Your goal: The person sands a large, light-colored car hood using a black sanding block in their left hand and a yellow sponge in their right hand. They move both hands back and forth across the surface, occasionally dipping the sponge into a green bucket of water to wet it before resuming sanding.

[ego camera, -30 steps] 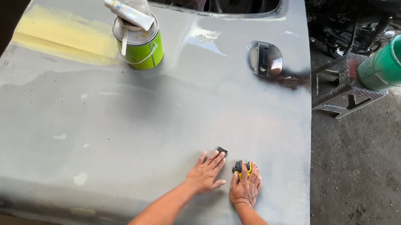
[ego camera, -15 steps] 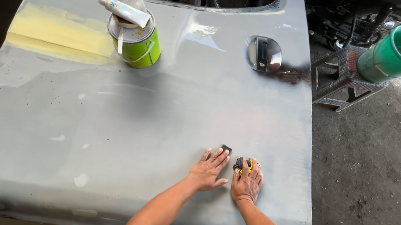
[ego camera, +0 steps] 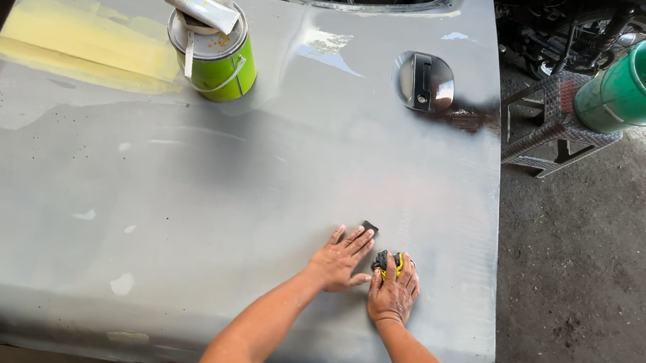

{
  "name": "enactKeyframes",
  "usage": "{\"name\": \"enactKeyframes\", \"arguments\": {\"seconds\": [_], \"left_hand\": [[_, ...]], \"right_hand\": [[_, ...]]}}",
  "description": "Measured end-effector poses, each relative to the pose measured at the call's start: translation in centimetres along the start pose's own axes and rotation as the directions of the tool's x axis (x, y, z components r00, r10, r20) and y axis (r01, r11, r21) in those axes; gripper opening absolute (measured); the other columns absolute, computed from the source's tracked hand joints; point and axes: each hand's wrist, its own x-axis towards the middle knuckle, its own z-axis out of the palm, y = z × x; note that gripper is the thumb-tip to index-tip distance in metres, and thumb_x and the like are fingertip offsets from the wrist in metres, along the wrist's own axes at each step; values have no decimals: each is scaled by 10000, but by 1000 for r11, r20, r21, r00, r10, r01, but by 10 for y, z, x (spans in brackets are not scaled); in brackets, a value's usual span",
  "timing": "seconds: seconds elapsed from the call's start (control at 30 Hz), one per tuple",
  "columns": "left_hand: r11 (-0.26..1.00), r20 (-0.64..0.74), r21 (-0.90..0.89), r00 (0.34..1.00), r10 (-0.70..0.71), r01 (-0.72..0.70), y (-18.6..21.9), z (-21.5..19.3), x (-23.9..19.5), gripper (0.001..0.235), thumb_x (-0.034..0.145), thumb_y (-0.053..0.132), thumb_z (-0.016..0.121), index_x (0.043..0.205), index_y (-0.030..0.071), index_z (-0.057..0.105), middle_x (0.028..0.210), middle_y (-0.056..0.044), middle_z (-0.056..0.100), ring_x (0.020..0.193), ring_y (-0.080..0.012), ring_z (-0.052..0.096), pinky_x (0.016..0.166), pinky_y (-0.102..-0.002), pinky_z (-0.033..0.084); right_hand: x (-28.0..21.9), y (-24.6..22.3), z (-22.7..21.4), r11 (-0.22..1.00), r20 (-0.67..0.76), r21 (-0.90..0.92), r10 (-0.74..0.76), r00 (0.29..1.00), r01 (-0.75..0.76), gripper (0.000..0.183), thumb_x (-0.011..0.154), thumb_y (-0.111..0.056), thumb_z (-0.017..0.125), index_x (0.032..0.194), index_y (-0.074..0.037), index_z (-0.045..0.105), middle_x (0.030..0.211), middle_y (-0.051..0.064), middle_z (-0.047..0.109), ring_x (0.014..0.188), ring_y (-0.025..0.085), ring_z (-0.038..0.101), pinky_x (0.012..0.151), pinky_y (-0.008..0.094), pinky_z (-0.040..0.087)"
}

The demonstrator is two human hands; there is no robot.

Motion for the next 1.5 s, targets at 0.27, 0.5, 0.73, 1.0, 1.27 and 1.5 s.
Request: {"name": "enactKeyframes", "arguments": {"seconds": [0.27,0.5,0.73,1.0,1.27,1.5], "left_hand": [[805,-532,-184,632,-564,564,-136,24,19,860,1015,586,375,1631,53,100,1733,-114,39,1595,-273,4,1247,-558,-34],[996,-12,58,998,62,-61,8,12,7,913,976,681,339,1619,91,72,1726,-77,6,1587,-236,-30,1267,-517,-34],[926,-505,44,808,-303,375,-123,35,16,865,1008,609,359,1642,73,116,1729,-94,81,1588,-250,28,1247,-561,-2],[982,-225,-31,956,-186,184,-18,8,29,935,979,647,336,1622,38,37,1718,-129,-19,1584,-278,-46,1254,-517,-43],[949,-373,-44,876,-306,312,-103,18,14,867,991,600,339,1642,76,107,1730,-87,21,1589,-243,-6,1257,-537,-35],[936,-492,-133,797,-349,327,-71,27,43,968,977,640,357,1620,-12,44,1706,-154,-54,1571,-290,-34,1236,-539,-26]], "right_hand": [[-2,1,-1,1000,-6,15,1,1000,-1,529,961,-379,530,1470,-246,476,1611,111,311,1481,354,291,1204,538,222],[-1,3,4,1000,-37,16,-15,999,16,521,971,-368,531,1474,-243,475,1611,113,324,1484,356,295,1205,541,227],[-1,2,1,999,-48,32,-31,998,33,520,970,-365,535,1470,-234,476,1607,115,329,1478,356,304,1201,544,225],[-1,2,1,1000,-46,17,-18,999,19,515,971,-371,538,1464,-236,476,1611,112,327,1480,352,305,1196,539,229],[-1,0,0,1000,-46,19,-16,999,17,516,972,-370,534,1466,-235,471,1605,111,329,1477,350,306,1199,537,234],[-1,-1,-1,1000,-44,20,-11,999,12,514,973,-363,538,1468,-240,474,1607,112,321,1474,358,302,1200,542,230]]}}
